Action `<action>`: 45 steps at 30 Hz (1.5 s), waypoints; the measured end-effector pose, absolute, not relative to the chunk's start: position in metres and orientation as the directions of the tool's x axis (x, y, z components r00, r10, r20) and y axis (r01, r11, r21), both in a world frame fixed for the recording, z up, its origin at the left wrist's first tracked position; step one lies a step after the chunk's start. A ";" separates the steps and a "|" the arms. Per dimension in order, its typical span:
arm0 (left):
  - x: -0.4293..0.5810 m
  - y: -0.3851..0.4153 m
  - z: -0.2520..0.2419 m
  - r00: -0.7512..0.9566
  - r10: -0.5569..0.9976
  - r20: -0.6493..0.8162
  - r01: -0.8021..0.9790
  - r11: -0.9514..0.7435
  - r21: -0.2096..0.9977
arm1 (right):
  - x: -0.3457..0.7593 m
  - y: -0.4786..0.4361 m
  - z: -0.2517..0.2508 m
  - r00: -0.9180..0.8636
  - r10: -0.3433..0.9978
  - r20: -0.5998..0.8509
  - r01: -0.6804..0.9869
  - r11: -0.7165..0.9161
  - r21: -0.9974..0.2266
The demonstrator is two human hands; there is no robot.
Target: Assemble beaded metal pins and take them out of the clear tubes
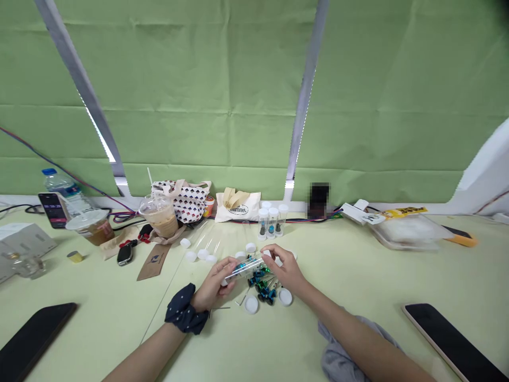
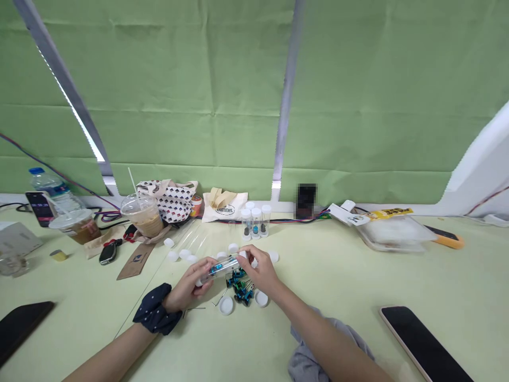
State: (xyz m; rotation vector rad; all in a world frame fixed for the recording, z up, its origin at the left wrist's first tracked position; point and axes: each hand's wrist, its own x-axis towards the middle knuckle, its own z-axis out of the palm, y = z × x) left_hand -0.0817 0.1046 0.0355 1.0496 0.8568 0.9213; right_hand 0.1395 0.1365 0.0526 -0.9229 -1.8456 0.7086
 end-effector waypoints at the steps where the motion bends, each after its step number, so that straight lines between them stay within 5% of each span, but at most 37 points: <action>1: -0.085 0.107 0.036 0.362 0.915 -0.177 -0.248 0.278 0.928 | 0.141 0.138 0.053 -0.307 0.812 0.496 0.279 0.575 -0.769; 5: -0.096 0.115 0.037 0.320 0.916 -0.244 -0.378 0.359 0.853 | 0.149 0.154 0.046 -0.232 0.798 0.556 0.256 0.601 -0.757; 14: -0.093 0.115 0.034 0.274 0.958 -0.080 -0.341 0.175 0.924 | 0.158 0.170 0.034 -0.242 0.897 0.370 0.644 0.434 -0.630; 21: -0.095 0.114 0.032 0.320 0.939 -0.130 -0.300 0.230 0.926 | 0.152 0.151 0.053 -0.425 0.697 0.577 0.248 0.704 -0.666; 28: -0.096 0.112 0.029 0.433 0.875 -0.217 -0.247 0.347 0.905 | 0.147 0.144 0.053 -0.612 0.590 0.527 0.222 0.767 -0.602; 37: -0.092 0.113 0.029 0.067 0.997 0.027 -0.294 -0.006 0.956 | 0.147 0.157 0.036 -0.606 0.654 0.452 0.360 0.733 -0.578; 45: -0.102 0.118 0.026 -0.335 0.924 0.186 -0.179 -0.256 0.950 | 0.150 0.162 0.032 -0.636 0.671 0.381 0.416 0.714 -0.563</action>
